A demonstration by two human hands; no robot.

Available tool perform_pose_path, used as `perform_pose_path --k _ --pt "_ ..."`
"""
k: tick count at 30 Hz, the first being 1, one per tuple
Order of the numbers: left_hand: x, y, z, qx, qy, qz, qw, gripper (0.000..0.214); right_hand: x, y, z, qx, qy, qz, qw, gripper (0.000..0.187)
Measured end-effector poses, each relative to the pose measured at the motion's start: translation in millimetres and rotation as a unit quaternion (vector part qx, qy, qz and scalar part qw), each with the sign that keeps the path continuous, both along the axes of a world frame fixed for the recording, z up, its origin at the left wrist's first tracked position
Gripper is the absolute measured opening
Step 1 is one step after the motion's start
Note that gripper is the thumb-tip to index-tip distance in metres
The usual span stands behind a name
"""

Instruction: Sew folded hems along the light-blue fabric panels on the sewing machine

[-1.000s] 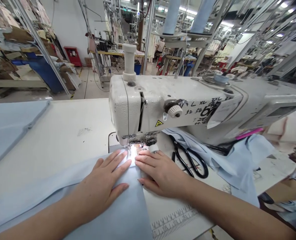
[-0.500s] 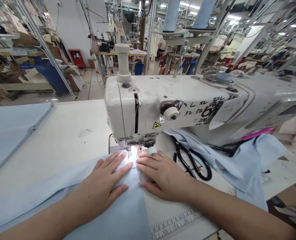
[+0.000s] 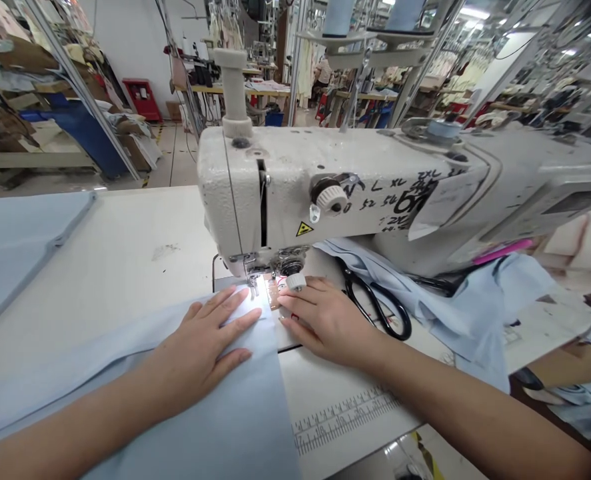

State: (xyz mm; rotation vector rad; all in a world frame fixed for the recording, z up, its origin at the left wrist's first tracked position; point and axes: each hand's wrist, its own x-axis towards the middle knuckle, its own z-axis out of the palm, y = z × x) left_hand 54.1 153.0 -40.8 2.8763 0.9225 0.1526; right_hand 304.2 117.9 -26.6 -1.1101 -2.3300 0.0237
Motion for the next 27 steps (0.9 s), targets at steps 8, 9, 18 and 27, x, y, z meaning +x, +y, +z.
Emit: perform_pose_path --k 8,9,18,27 --pt "0.3 -0.7 -3.0 0.008 -0.006 0.002 1.0 0.047 -3.2 -2.6 1.6 -0.046 -0.028 0.08 0.995 0.03" --pt "0.3 -0.7 -2.8 0.006 -0.007 0.002 1.0 0.047 -3.6 -2.7 1.2 -0.049 -0.03 0.088 0.994 0.03" --pt "2.3 0.2 1.4 0.002 -0.002 0.001 1.0 0.046 -0.5 -0.2 0.8 -0.03 -0.013 0.02 0.999 0.023" --pt "-1.5 -2.4 1.2 0.002 -0.015 -0.008 1.0 0.047 -5.8 -5.5 -1.7 -0.043 -0.052 0.084 0.994 0.035"
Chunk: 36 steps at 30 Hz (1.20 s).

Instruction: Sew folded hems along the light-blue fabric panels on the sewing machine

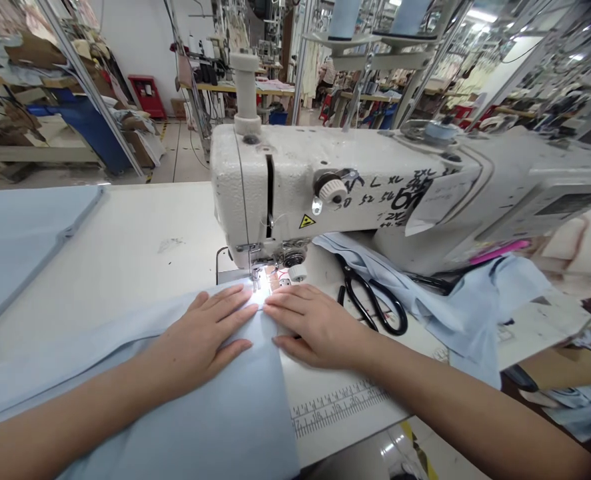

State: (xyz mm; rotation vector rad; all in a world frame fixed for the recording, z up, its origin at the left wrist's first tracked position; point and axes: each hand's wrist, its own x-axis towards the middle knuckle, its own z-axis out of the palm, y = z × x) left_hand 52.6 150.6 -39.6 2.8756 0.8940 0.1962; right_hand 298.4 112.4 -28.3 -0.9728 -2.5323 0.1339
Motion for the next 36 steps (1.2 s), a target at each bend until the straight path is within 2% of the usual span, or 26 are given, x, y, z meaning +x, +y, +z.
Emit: perform_pose_path --k 9,18,25,28,31,36 --pt "-3 8 6.2 -0.033 -0.03 -0.021 0.999 0.045 -3 -3 -3.1 0.004 -0.013 -0.005 1.0 0.037" --pt "-2 24 7.3 -0.043 -0.016 -0.019 0.999 0.048 -6 2 0.1 -0.037 -0.063 -0.05 0.996 0.049" --pt "-2 38 9.6 -0.046 0.006 -0.023 0.999 0.05 -8 4 -1.1 -0.032 -0.106 -0.079 0.991 0.056" --pt "-2 41 10.4 -0.049 0.007 -0.019 0.999 0.051 -6 3 0.1 -0.026 -0.093 -0.072 0.993 0.051" --pt "-2 41 10.1 -0.049 0.006 -0.016 0.999 0.051 -2 3 4.3 -0.01 -0.063 -0.073 0.995 0.039" --pt "-1 40 11.1 -0.045 0.008 -0.01 0.999 0.05 10 3 16.7 0.026 -0.028 -0.119 0.992 0.024"
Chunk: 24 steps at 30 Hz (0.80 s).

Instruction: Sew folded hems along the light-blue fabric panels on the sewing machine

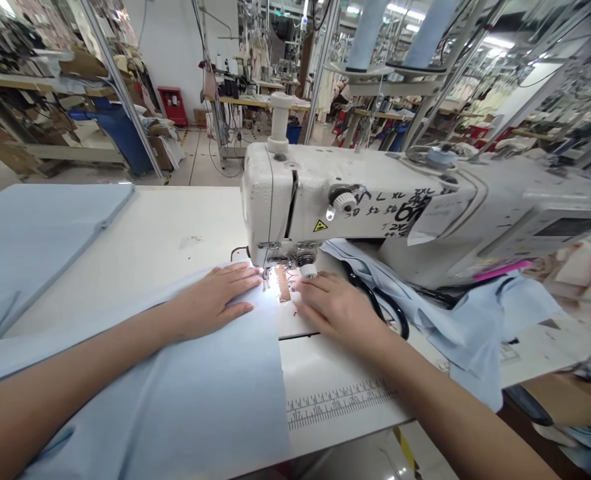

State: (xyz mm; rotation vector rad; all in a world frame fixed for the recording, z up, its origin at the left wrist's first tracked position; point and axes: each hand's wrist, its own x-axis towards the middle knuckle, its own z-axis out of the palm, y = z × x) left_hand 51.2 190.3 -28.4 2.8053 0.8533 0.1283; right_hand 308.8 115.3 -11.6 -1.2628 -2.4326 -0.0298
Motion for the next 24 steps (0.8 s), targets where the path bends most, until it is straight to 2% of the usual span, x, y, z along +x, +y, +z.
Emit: perform_pose_path --k 3,6,8,10,13,15,17,20,22,24 --pt "-1 -2 0.3 0.0 0.003 0.0 1.0 0.049 15 -10 2.0 0.024 -0.006 -0.091 0.996 0.025" --pt "-3 -3 1.4 0.002 -0.007 -0.014 1.0 0.046 37 -29 -6.7 0.057 -0.023 -0.2 0.978 0.024" --pt "-3 -3 6.1 0.001 -0.023 -0.028 0.999 0.043 51 -42 -16.4 0.061 -0.047 -0.24 0.968 0.022" --pt "1 -1 14.8 -0.021 -0.039 -0.02 0.999 0.037 61 -53 -26.1 0.051 -0.061 -0.252 0.964 0.019" --pt "14 5 27.7 -0.049 -0.053 0.067 0.995 0.033 67 -62 -36.3 0.047 -0.043 -0.265 0.962 0.019" --pt "25 9 29.1 -0.028 -0.063 0.15 0.986 0.036 65 -64 -38.4 0.051 -0.03 -0.281 0.958 0.023" --pt "35 12 22.9 0.01 -0.074 0.22 0.973 0.03 62 -64 -35.7 0.025 -0.029 -0.305 0.951 0.029" --pt "43 12 7.3 0.056 -0.083 0.302 0.948 0.024 58 -64 -24.4 -0.085 -0.044 -0.356 0.93 0.037" --pt "43 9 -0.7 0.067 -0.086 0.331 0.937 0.027 57 -63 -15.1 -0.144 -0.05 -0.37 0.917 0.039" --pt "40 2 -4.6 0.066 -0.093 0.341 0.933 0.026 59 -62 -6.6 -0.173 -0.048 -0.366 0.913 0.04"
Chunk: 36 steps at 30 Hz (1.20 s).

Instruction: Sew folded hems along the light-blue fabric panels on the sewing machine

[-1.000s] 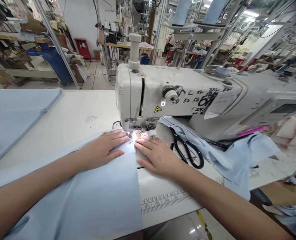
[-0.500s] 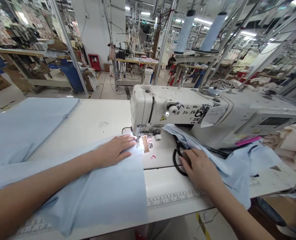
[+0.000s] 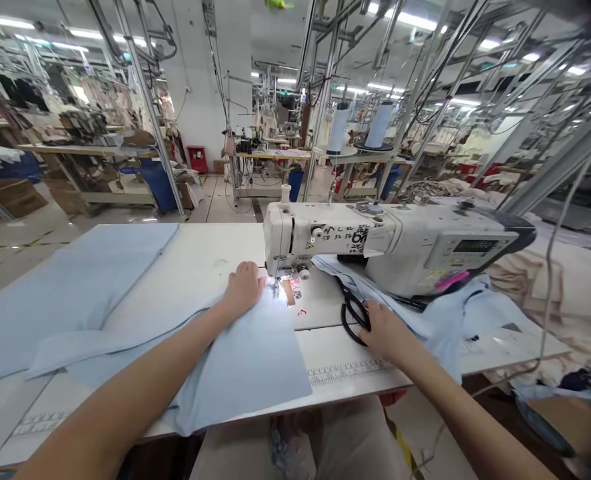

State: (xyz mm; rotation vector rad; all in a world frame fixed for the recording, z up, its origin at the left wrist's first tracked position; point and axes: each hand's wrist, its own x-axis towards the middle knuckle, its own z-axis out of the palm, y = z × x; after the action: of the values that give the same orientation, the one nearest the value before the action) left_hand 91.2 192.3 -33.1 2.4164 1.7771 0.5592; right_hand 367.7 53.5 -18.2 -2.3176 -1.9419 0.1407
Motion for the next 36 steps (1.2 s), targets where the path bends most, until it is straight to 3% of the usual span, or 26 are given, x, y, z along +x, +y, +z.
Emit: perform_pose_path --k 6,11,13,15,17,20,23,25,28,32,34,36 --pt "-22 -39 3.7 -0.018 -0.049 -0.025 0.998 0.013 8 -14 21.6 -0.067 0.05 0.025 0.996 0.025" --pt "-36 -105 15.1 -0.06 -0.11 -0.106 0.986 0.013 -16 -73 32.1 -0.089 0.141 0.088 0.982 0.007" --pt "-37 -140 21.7 -0.086 -0.126 -0.146 0.977 0.017 -39 -98 27.6 -0.078 0.297 0.136 0.942 0.009" --pt "-36 -172 28.9 -0.112 -0.141 -0.189 0.965 0.021 -66 -115 18.1 -0.041 0.491 0.161 0.855 0.022" --pt "-35 -197 35.7 -0.134 -0.16 -0.228 0.951 0.023 -93 -123 6.8 -0.001 0.604 0.144 0.784 0.033" --pt "-35 -218 41.7 -0.169 -0.197 -0.242 0.935 0.022 -125 -125 -5.9 0.067 0.668 0.096 0.735 0.037" --pt "-36 -227 41.8 -0.254 -0.23 -0.219 0.914 0.024 -138 -129 -8.5 0.085 0.699 0.087 0.705 0.041" --pt "-37 -232 39.5 -0.33 -0.236 -0.199 0.892 0.028 -136 -137 -7.1 0.065 0.689 0.094 0.716 0.04" --pt "-41 -240 35.1 -0.4 -0.27 -0.155 0.862 0.035 -121 -157 -7.9 0.013 0.615 0.103 0.781 0.039" --pt "-48 -251 30.0 -0.432 -0.376 -0.118 0.811 0.031 -100 -187 -18.2 -0.089 0.486 0.106 0.863 0.037" --pt "-50 -253 27.8 -0.443 -0.394 -0.116 0.797 0.03 -98 -198 -22.2 -0.123 0.437 0.104 0.885 0.034" --pt "-51 -254 25.7 -0.445 -0.385 -0.116 0.8 0.028 -101 -203 -23.0 -0.129 0.405 0.107 0.899 0.033"
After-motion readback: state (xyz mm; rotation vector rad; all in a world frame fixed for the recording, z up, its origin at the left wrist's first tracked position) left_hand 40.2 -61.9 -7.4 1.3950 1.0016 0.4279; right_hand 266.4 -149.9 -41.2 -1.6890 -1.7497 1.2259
